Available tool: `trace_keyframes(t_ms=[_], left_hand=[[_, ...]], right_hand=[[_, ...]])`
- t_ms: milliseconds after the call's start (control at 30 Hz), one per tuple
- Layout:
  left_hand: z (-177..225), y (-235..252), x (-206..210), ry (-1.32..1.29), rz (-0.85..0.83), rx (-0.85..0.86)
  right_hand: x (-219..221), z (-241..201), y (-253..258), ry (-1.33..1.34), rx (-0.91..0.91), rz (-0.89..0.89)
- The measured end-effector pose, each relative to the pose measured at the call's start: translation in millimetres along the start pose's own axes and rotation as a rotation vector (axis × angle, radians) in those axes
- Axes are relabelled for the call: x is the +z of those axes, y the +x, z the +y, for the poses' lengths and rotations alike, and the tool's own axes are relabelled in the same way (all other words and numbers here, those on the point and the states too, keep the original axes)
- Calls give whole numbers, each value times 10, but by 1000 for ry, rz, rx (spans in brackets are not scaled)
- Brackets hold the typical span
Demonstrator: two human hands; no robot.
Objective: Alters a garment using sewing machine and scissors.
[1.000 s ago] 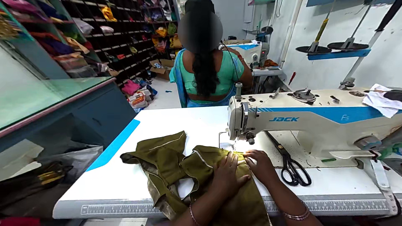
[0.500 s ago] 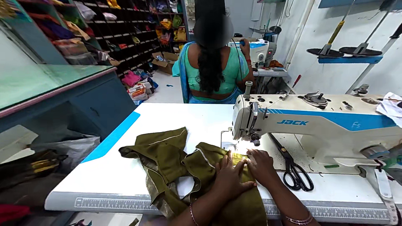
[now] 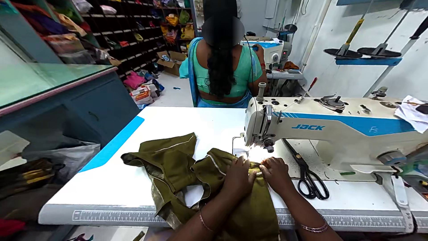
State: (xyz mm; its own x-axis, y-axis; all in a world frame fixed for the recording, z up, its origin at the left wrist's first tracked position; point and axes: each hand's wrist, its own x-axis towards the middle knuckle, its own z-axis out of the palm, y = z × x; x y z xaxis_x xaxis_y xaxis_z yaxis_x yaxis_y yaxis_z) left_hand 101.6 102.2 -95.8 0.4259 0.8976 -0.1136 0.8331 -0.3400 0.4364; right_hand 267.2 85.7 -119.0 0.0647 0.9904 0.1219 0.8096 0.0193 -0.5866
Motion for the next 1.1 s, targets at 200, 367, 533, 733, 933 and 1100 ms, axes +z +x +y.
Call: trace_keyframes(t_ms=[200, 367, 533, 733, 933, 1100], left_hand=[[160, -194, 25, 108, -200, -86], [188, -73, -21, 95, -204, -143], [159, 0, 6, 84, -167, -142], [158, 39, 4, 84, -155, -126], [144, 97, 13, 84, -141, -125], [158, 90, 15, 73, -147, -132]], right_hand=[[37, 32, 5, 46, 2, 82], [37, 56, 14, 93, 27, 139], [15, 42, 0, 94, 44, 184], [-44, 18, -18, 84, 99, 252], [-62, 39, -26, 88, 100, 336], [-205, 80, -213, 62, 9, 434]])
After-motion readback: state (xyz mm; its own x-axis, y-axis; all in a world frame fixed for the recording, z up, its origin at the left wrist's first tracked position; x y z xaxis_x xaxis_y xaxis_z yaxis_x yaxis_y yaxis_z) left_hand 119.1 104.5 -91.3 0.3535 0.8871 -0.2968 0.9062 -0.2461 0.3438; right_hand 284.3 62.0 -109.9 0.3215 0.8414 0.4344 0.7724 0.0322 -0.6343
